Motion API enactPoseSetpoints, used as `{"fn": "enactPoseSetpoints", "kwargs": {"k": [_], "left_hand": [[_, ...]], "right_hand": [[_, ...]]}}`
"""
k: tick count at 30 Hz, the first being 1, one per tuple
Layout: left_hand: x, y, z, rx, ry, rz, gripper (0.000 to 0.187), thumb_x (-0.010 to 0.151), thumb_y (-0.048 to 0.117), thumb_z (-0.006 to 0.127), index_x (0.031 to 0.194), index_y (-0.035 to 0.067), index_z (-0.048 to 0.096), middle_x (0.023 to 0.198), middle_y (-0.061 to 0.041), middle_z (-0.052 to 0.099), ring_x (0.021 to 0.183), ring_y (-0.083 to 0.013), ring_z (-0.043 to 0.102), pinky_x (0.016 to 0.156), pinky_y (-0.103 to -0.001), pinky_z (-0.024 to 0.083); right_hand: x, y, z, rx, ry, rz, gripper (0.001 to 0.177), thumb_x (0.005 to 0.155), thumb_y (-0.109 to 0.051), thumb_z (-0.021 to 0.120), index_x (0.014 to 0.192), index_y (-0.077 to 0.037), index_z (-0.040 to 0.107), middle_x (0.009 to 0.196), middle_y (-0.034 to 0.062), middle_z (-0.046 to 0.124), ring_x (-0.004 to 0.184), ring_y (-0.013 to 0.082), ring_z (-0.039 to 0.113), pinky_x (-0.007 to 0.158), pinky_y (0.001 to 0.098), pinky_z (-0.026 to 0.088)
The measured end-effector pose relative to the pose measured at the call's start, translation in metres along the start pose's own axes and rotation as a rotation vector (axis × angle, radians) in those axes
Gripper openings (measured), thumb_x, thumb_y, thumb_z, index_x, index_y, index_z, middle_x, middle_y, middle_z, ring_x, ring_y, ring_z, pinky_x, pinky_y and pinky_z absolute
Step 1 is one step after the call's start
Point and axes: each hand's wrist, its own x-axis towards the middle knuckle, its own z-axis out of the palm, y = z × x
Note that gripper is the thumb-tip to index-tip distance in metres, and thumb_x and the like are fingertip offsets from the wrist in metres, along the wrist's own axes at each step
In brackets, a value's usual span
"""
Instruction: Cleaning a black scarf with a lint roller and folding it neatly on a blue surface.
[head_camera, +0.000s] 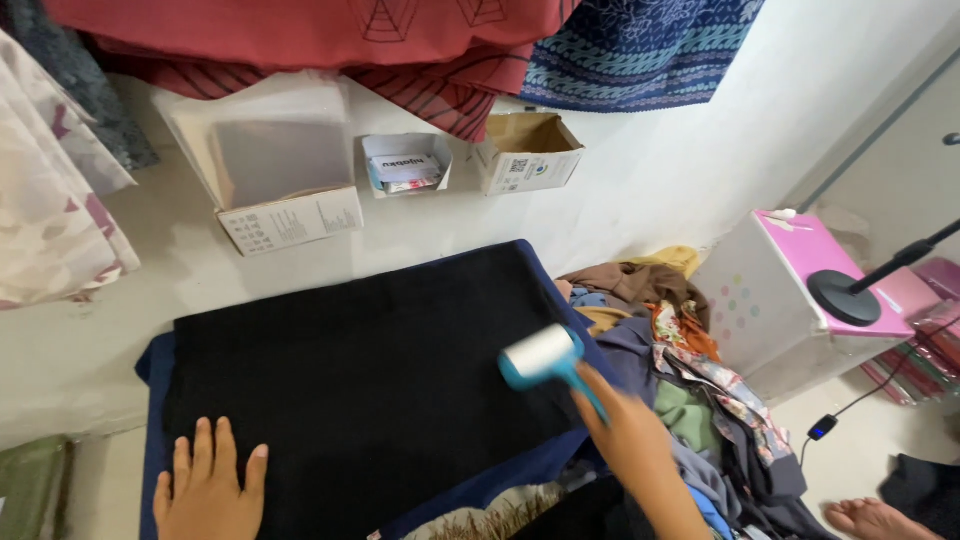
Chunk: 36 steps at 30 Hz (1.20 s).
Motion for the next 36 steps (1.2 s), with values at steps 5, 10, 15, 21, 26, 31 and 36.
{"fn": "enactPoseSetpoints", "kwargs": {"k": [5, 10, 15, 21, 26, 31, 36], "left_hand": [[0.007, -0.005, 0.026, 0.044, 0.041, -0.005, 0.077, 0.095, 0.07, 0.026, 0.16, 0.029, 0.037, 0.17, 0.007, 0.037, 0.158, -0.0189, 0.033, 0.125, -0.047, 0.026], [0.012, -0.01, 0.044, 0.022, 0.147, 0.032, 0.078, 0.097, 0.068, 0.029, 0.16, 0.026, 0.044, 0.168, 0.002, 0.045, 0.156, -0.0241, 0.04, 0.123, -0.051, 0.031], [0.017, -0.018, 0.066, -0.037, 0.179, 0.048, 0.077, 0.093, 0.066, 0.038, 0.157, 0.025, 0.05, 0.166, -0.003, 0.049, 0.154, -0.0307, 0.044, 0.125, -0.056, 0.03], [0.026, -0.025, 0.085, -0.01, 0.168, 0.046, 0.08, 0.09, 0.07, 0.036, 0.157, 0.027, 0.047, 0.167, -0.001, 0.047, 0.156, -0.0289, 0.042, 0.125, -0.056, 0.03], [0.044, -0.03, 0.114, 0.141, 0.052, 0.008, 0.083, 0.089, 0.074, 0.03, 0.159, 0.032, 0.038, 0.17, 0.002, 0.039, 0.157, -0.0258, 0.037, 0.125, -0.055, 0.028], [0.038, -0.028, 0.11, 0.095, 0.151, 0.016, 0.079, 0.09, 0.069, 0.038, 0.158, 0.029, 0.046, 0.168, 0.0, 0.047, 0.156, -0.0277, 0.043, 0.127, -0.056, 0.029], [0.037, -0.026, 0.094, 0.082, 0.071, 0.018, 0.082, 0.09, 0.073, 0.032, 0.159, 0.029, 0.042, 0.169, 0.001, 0.043, 0.155, -0.0274, 0.04, 0.123, -0.055, 0.03]], "right_hand": [[-0.073, 0.053, -0.013, -0.06, -0.067, 0.177, 0.054, 0.081, -0.038, 0.073, 0.134, -0.042, 0.063, 0.109, -0.0045, 0.078, 0.091, 0.0216, 0.077, 0.071, 0.0365, 0.059], [-0.039, 0.028, 0.001, -0.153, 0.054, 0.132, 0.049, 0.087, -0.04, 0.067, 0.136, -0.036, 0.06, 0.092, 0.0018, 0.078, 0.071, 0.0284, 0.074, 0.058, 0.0407, 0.054], [0.058, 0.008, 0.046, -0.107, 0.129, 0.063, 0.039, 0.093, -0.041, 0.063, 0.129, -0.027, 0.062, 0.073, 0.0136, 0.072, 0.061, 0.0394, 0.068, 0.054, 0.0496, 0.051], [0.175, -0.022, 0.077, 0.011, 0.083, 0.038, 0.039, 0.095, -0.038, 0.062, 0.13, -0.021, 0.063, 0.084, 0.0203, 0.073, 0.075, 0.0444, 0.071, 0.066, 0.0538, 0.056], [0.224, -0.024, 0.089, 0.033, -0.057, 0.074, 0.041, 0.096, -0.037, 0.059, 0.135, -0.025, 0.06, 0.104, 0.0182, 0.074, 0.092, 0.0434, 0.071, 0.08, 0.0548, 0.055], [0.186, -0.001, 0.075, 0.045, -0.021, 0.007, 0.041, 0.095, -0.036, 0.059, 0.133, -0.023, 0.062, 0.098, 0.0195, 0.075, 0.087, 0.0451, 0.071, 0.074, 0.0548, 0.056], [0.088, 0.036, 0.03, -0.088, 0.167, -0.154, 0.039, 0.09, -0.035, 0.068, 0.126, -0.02, 0.069, 0.08, 0.0138, 0.075, 0.06, 0.0351, 0.068, 0.056, 0.0459, 0.054]]}}
